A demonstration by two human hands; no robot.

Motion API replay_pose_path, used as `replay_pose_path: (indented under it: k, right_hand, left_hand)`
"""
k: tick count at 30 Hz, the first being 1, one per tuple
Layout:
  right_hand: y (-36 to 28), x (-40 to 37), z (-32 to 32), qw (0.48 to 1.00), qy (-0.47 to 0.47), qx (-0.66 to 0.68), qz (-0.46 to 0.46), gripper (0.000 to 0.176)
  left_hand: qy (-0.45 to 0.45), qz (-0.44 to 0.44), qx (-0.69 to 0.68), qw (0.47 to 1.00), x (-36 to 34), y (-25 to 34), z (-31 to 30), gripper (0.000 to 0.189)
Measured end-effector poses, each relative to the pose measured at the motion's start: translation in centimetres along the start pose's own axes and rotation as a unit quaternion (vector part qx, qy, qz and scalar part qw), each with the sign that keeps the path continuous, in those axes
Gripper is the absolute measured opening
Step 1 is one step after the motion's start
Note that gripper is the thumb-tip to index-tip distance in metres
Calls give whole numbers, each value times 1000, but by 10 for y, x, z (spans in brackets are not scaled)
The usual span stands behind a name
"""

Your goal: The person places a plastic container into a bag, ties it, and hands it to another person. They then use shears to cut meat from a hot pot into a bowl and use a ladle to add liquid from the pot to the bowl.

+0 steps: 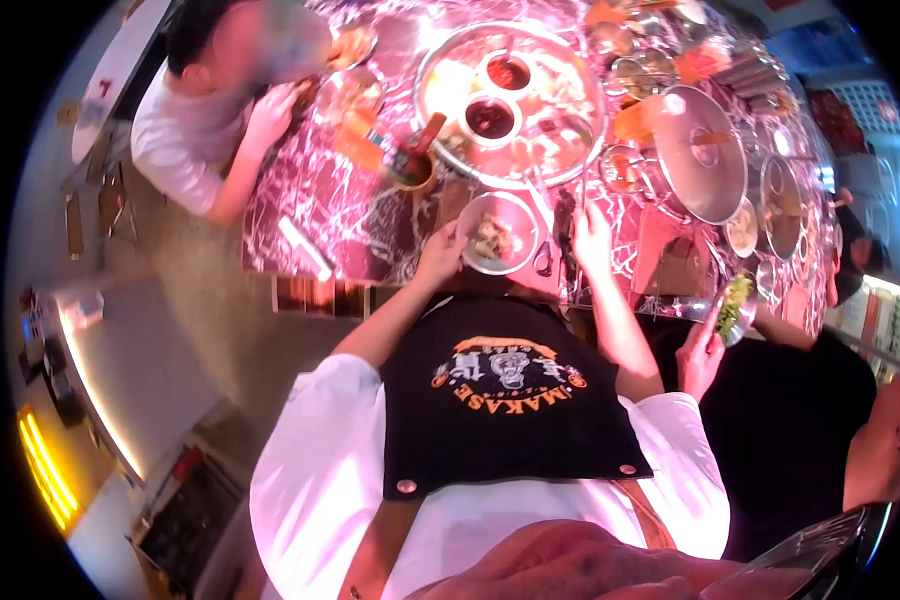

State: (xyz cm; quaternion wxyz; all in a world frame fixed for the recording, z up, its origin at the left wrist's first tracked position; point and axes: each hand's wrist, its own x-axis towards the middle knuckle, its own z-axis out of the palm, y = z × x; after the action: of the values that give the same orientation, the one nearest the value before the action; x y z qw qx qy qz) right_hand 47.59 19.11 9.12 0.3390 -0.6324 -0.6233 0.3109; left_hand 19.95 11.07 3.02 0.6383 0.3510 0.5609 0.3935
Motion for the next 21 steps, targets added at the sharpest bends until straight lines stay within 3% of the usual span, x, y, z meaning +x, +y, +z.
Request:
replay_pose_path:
  k: [1, 3, 4, 7, 8, 11, 13, 14, 18, 21]
  right_hand:
    - [-8, 15, 11, 985, -87, 71, 131, 32]
    - [-37, 43, 33, 994, -65, -40, -84, 36]
    - [-39, 64, 44, 985, -138, -97, -38, 39]
    - [-38, 112, 84, 968, -193, -155, -49, 35]
    - [-58, 125, 85, 936, -279, -215, 29, 45]
    - [-50, 141, 103, 925, -263, -273, -27, 39]
    - [-98, 135, 88, 902, -357, -226, 87, 37]
    - [-97, 136, 88, 900, -360, -230, 86, 37]
    - [-73, 156, 86, 895, -377, -49, 235, 29]
    - [-68, 160, 74, 874, -369, 53, 311, 19]
  left_hand:
    - [14, -6, -4, 1000, 0, -1, 0, 35]
    - [25, 20, -85, 996, 3, -2, 1, 33]
    - [30, 19, -87, 996, 2, 2, 2, 33]
    - [88, -9, -111, 990, 4, 25, 7, 30]
    - [89, -9, -112, 990, 7, 24, 8, 30]
    - [115, 14, -107, 988, 15, 24, 9, 29]
    - [118, 11, -108, 987, 15, 30, 10, 30]
    - [119, 6, -104, 987, 13, 32, 11, 32]
    - [120, 5, -108, 987, 17, 28, 11, 33]
    - [133, 52, -90, 986, 23, 20, 12, 35]
